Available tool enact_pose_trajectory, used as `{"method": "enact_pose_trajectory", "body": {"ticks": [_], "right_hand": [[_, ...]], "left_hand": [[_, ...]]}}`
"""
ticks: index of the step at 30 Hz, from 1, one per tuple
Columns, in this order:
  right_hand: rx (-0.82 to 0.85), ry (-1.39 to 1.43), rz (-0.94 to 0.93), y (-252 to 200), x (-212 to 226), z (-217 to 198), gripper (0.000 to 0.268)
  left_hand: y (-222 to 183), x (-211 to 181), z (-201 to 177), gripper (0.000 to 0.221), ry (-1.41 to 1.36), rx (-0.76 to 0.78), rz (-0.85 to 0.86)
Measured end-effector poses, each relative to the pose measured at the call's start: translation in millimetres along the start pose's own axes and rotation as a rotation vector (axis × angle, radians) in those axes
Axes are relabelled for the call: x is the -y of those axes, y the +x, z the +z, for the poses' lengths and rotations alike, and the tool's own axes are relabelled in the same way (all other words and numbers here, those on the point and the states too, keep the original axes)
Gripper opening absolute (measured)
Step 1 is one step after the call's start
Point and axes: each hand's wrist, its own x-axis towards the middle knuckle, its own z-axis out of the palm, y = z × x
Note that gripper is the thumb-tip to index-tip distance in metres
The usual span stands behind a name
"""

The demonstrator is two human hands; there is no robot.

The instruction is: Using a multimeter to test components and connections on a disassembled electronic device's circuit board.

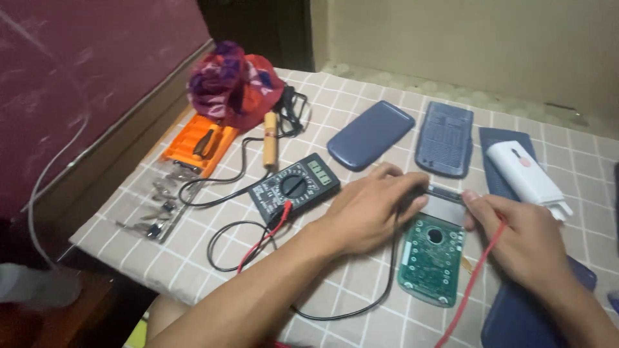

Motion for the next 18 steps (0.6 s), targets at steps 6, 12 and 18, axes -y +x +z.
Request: {"method": "enact_pose_trajectory", "body": {"ticks": [6,12,18], "right_hand": [[-0.016,-0.038,-0.059,5,-12,7,0.047],[0.047,0.073,-0.061,6,-12,3,0.045],[0.023,0.214,-0.195,5,-11,-1,0.046]], "left_hand": [[-2,3,1,0.045,-0.017,-0.013,0.044],[4,12,12,0.037,-0.038,-0.091,0.073],[6,8,5,0.031,-0.039,-0.038,-0.017]]}}
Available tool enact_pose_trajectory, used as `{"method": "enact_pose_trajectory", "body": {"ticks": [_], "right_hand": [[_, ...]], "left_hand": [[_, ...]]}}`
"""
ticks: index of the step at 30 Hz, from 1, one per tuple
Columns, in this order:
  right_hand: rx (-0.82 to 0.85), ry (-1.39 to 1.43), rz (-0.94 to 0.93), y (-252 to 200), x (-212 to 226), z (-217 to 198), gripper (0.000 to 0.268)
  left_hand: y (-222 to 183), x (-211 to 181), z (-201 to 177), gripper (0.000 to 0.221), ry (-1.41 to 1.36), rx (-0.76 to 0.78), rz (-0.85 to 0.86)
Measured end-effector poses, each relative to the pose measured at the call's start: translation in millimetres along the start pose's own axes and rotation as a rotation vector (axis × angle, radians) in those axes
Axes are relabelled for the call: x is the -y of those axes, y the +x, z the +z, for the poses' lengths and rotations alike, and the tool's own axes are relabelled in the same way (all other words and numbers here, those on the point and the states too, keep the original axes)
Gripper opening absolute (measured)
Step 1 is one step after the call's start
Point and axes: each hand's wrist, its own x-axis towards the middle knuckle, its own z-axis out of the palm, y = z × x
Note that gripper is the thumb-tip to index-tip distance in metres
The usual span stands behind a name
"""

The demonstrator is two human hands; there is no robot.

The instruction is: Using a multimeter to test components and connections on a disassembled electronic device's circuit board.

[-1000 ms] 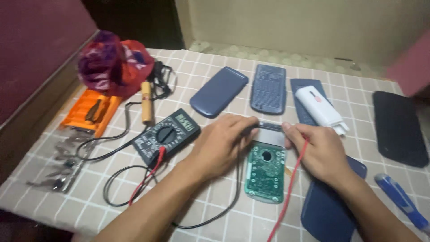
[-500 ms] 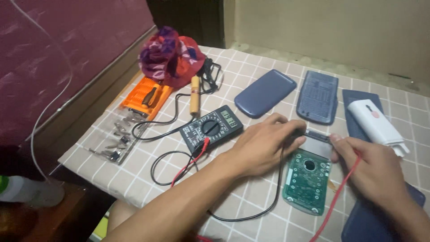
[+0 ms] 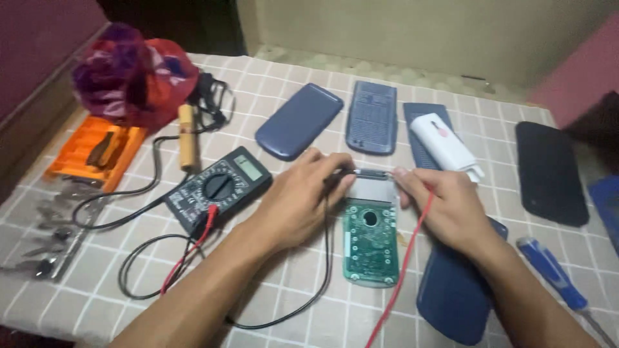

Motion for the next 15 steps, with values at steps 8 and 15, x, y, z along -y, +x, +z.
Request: {"method": "enact_pose_trajectory", "body": {"ticks": [8,15], "right_hand": [[0.035,0.138,0.022,-1,4,-3,0.043],[-0.006,0.1,-0.005,-3,0,1,0.044]], "left_hand": [[1,15,3,0.022,-0.054,-0.056,0.14],[-1,-2,-5,0.036,-0.062,-0.033,0.065]]}}
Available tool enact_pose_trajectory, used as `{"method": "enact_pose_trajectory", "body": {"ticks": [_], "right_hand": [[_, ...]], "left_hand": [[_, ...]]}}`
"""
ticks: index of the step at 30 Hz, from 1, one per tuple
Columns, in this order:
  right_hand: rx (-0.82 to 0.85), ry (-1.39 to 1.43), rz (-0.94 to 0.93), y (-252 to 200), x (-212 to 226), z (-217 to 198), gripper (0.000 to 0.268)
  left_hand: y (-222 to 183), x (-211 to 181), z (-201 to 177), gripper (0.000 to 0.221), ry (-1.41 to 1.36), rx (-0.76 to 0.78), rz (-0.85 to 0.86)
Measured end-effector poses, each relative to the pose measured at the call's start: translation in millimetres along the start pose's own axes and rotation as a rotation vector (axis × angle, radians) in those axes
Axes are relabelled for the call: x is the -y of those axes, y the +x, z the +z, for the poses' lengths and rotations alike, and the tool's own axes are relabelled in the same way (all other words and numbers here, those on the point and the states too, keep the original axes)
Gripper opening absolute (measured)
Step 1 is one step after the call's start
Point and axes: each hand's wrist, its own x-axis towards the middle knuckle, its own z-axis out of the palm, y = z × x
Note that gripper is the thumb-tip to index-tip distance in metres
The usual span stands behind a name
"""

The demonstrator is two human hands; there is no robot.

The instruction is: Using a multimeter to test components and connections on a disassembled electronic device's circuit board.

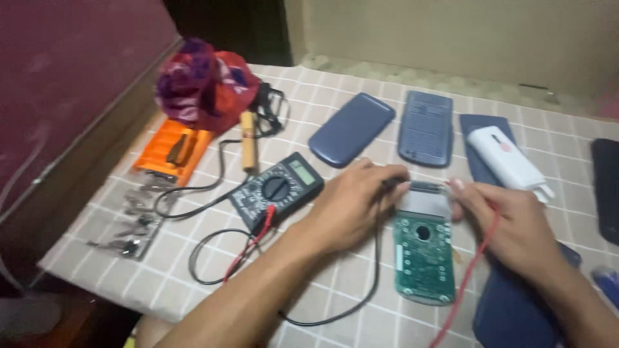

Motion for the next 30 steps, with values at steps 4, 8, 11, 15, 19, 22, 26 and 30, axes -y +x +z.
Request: {"method": "enact_pose_trajectory", "body": {"ticks": [4,8,11,15,19,22,26,30], "right_hand": [[-0.007,0.011,-0.002,0,2,3,0.046],[-0.01,-0.053,0.02,1,2,4,0.046],[0.004,-0.058,0.052,1,4,2,0.047],[0.003,-0.122,0.006,3,-2,3,0.046],[0.006,-0.183,0.041,4,-5,5,0.046],[0.001,-0.152,0.071,3,0,4,0.049],[0.0,-0.168,0.062,4,-3,4,0.05],[0.009,-0.258,0.06,5,-10,5,0.05]], "left_hand": [[-2,0,-2,0.032,0.001,0.007,0.028],[-3,-3,-4,0.036,-0.005,0.049,-0.038],[-2,-3,-3,0.036,-0.011,0.048,-0.034],[-2,1,-1,0.036,-0.013,0.017,-0.003],[-2,9,5,0.028,0.023,-0.047,0.115],[-3,1,-2,0.039,0.0,0.019,0.012],[-1,2,0,0.039,0.011,0.022,0.029],[-3,4,1,0.037,-0.001,0.002,0.049]]}}
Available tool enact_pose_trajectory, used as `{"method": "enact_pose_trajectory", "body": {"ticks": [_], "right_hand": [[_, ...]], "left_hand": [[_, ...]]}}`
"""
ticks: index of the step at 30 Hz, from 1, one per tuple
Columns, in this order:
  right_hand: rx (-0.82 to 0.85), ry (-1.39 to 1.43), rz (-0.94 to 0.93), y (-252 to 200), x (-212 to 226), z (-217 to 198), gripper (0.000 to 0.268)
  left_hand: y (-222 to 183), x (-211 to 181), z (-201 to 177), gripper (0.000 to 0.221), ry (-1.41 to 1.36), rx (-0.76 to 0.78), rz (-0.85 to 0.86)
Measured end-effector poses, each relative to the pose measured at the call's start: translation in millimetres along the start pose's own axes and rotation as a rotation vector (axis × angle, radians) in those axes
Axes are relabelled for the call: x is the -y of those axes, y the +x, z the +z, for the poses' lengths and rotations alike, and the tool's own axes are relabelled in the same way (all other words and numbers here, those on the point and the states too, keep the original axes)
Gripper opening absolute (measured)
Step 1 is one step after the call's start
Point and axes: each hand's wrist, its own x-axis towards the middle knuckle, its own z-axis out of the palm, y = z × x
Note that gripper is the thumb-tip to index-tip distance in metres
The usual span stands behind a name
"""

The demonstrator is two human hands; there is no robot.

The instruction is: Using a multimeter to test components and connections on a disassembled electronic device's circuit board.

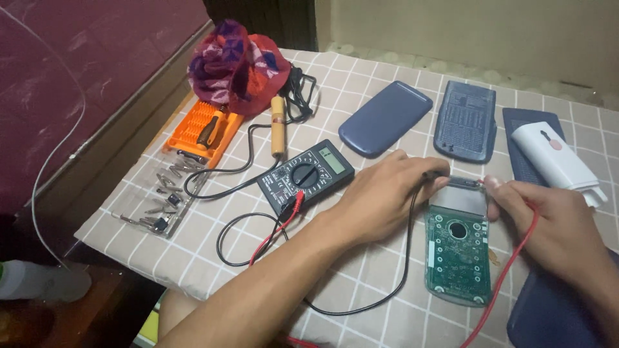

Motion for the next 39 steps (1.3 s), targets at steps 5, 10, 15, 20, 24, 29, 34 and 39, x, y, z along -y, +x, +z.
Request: {"method": "enact_pose_trajectory", "body": {"ticks": [5,10,15,20,24,29,34,39], "right_hand": [[0.004,0.064,0.012,-3,6,-3,0.051],[0.002,0.108,0.002,-3,5,-1,0.05],[0.014,0.099,0.012,-4,10,-4,0.051],[0.026,0.222,-0.026,-1,6,-3,0.048],[0.064,0.301,-0.105,4,-5,0,0.047],[0.035,0.17,-0.064,-2,11,-6,0.048],[0.011,-0.004,-0.026,-1,12,-4,0.048],[0.013,0.051,-0.021,-3,16,-7,0.048]], "left_hand": [[1,-2,-2,0.037,-0.002,0.023,-0.029],[-1,0,0,0.04,-0.017,0.05,-0.037],[0,-1,-1,0.036,-0.002,0.003,0.002],[2,6,5,0.032,-0.002,0.001,0.004],[4,12,10,0.029,0.02,-0.031,0.079],[3,4,5,0.032,0.006,0.006,-0.013],[3,6,7,0.03,0.017,0.008,-0.015],[2,1,3,0.036,-0.002,0.02,-0.055]]}}
